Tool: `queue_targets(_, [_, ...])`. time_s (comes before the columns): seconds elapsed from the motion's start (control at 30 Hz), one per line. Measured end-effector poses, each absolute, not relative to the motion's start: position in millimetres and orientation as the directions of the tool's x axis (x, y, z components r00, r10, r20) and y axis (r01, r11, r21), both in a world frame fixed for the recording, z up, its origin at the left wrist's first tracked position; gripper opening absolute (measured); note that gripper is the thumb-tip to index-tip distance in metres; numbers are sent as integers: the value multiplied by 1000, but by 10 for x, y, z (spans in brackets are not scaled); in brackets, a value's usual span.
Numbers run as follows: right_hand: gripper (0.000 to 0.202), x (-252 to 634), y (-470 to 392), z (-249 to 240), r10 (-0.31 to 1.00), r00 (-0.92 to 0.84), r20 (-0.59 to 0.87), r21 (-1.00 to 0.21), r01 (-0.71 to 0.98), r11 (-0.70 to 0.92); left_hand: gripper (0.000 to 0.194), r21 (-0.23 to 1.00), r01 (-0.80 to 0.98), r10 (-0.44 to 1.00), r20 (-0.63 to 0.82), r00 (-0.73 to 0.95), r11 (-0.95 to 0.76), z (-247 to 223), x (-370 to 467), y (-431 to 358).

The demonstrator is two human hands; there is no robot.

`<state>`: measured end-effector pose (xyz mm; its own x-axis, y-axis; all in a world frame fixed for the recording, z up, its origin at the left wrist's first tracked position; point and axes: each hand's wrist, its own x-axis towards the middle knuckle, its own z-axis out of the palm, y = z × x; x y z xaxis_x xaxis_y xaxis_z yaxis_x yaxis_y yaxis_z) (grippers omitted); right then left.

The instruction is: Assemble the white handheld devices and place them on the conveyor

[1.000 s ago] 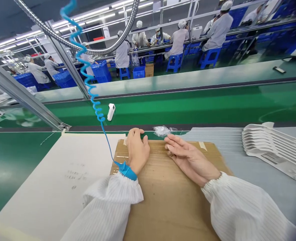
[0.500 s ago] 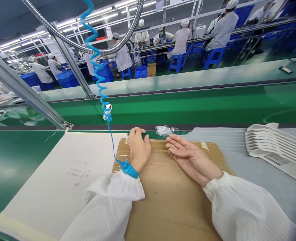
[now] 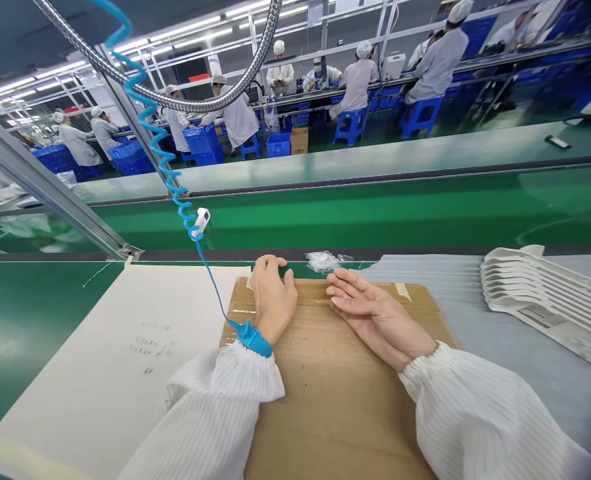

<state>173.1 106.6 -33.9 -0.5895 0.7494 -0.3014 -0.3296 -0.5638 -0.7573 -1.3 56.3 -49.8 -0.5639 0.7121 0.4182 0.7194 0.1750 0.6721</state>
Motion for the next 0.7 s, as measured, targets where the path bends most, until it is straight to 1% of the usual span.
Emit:
queue_targets(0.07, [48,1736,1079,-362,745,-600,-292,-756,-332,-564,16,663,725,712,419,-564,184,-505,-25,571])
queue_targets(0.23, [45,1712,1062,-339,758,-593,-271,-729,-388,-564,13,635,749,728,422,-540,188,-480,-64,572])
queue_targets(0.33, [45,1683,1035,-283,766,-584,-267,-702,-426,-570,11,592,780,742,427,-517,203,-437,-84,560])
queue_targets(0.4, [46,1667,1043,-281,761,-588,-274,-690,-431,-582,14,559,801,768,409,-493,217,-430,-108,570])
queue_targets(0.57, [53,1677,1059,-291,742,-616,-264,-685,-421,-594,22,530,793,785,335,-521,300,-385,-105,578])
queue_targets(0.7, [53,1689,1049,-267,730,-628,-270,-676,-416,-608,26,497,807,790,331,-515,318,-325,-67,563])
